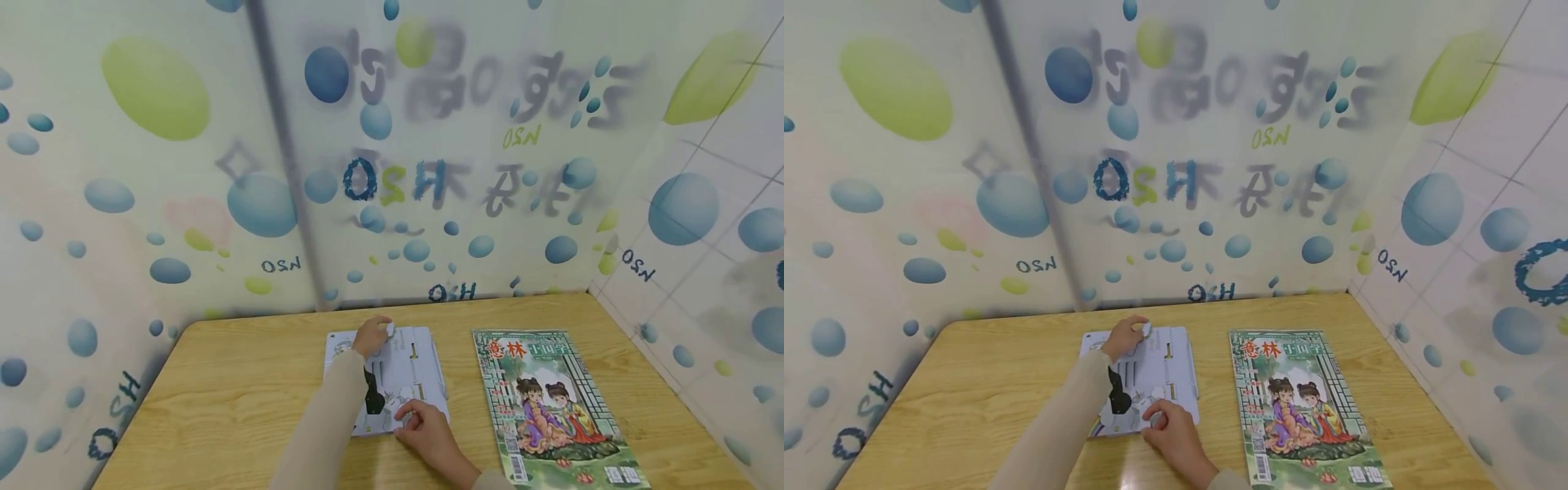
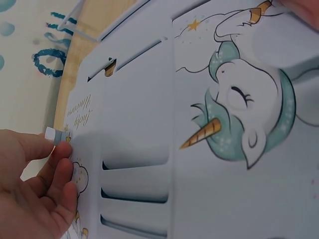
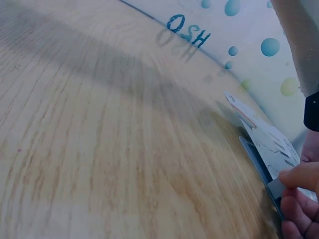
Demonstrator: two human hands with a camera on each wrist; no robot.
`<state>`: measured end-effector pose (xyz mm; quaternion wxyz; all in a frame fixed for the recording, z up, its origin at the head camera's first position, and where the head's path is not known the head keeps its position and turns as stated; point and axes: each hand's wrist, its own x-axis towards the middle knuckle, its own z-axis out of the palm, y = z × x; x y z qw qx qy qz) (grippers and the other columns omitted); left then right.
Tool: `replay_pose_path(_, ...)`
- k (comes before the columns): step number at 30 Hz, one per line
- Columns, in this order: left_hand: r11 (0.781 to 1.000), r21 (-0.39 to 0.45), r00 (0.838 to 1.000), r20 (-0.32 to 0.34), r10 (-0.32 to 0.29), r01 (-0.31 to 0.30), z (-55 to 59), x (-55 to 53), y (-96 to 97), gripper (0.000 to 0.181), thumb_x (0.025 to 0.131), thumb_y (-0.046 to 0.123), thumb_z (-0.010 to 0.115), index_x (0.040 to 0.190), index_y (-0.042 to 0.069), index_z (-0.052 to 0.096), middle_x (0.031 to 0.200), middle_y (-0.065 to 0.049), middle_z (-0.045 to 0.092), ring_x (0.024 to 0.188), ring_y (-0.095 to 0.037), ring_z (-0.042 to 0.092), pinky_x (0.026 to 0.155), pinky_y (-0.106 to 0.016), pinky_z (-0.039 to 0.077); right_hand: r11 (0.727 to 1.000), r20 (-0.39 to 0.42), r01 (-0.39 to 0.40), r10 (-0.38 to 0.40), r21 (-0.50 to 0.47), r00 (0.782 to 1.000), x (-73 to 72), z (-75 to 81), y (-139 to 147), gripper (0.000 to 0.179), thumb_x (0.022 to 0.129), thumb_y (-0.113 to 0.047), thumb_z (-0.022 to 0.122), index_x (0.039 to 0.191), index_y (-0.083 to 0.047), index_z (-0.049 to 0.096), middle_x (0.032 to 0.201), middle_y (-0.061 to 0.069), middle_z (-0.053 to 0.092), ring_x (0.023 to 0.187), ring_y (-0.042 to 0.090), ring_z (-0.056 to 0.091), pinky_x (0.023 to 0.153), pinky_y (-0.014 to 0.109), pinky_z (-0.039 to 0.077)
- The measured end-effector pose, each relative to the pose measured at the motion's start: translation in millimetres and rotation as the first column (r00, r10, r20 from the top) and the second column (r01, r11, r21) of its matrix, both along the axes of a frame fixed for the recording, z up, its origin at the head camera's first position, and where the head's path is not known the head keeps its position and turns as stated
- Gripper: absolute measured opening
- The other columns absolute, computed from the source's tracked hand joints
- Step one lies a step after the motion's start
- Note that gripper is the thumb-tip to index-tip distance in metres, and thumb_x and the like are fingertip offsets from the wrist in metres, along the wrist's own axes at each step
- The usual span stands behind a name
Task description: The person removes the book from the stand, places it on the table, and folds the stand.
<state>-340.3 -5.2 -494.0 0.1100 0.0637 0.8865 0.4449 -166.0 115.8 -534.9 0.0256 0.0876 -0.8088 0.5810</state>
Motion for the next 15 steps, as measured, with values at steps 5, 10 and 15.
replay_pose_path(5,0.997,0.056,0.995,-0.090,-0.043,0.049,-25.9,-18.3,-8.6,0.035,0.087,0.004,0.052,0.121,0.008,0.059,0.121,-0.010,0.056,0.088,-0.021,0.054,0.074,-0.037,0.045,0.995,-0.065,-0.069,0.065,-0.066,0.996,1.4,0.2,3.3,0.014,0.073,-0.002,0.071,0.083,-0.004,0.062,0.059,-0.009,0.051,0.050,-0.001,0.046,0.044,0.019,0.042)
replay_pose_path(10,0.989,0.127,0.989,-0.135,-0.055,0.072,-31.4,-18.1,-21.0,0.031,0.087,0.007,0.056,0.119,0.005,0.059,0.101,-0.011,0.061,0.075,-0.021,0.058,0.059,-0.034,0.047,0.988,0.047,-0.151,0.153,-0.044,0.987,-1.0,15.5,23.3,0.013,0.080,-0.005,0.066,0.092,0.001,0.065,0.069,-0.002,0.059,0.059,0.003,0.050,0.052,0.020,0.044)
replay_pose_path(15,0.989,0.147,0.996,-0.084,0.019,-0.006,-3.4,6.5,-39.0,0.028,0.090,0.003,0.052,0.117,-0.006,0.056,0.093,-0.017,0.060,0.076,-0.026,0.058,0.057,-0.031,0.045,0.978,0.080,-0.189,0.182,0.087,0.980,-12.7,35.9,61.0,0.017,0.088,-0.006,0.059,0.102,0.002,0.064,0.084,0.007,0.063,0.070,0.010,0.055,0.061,0.023,0.046)
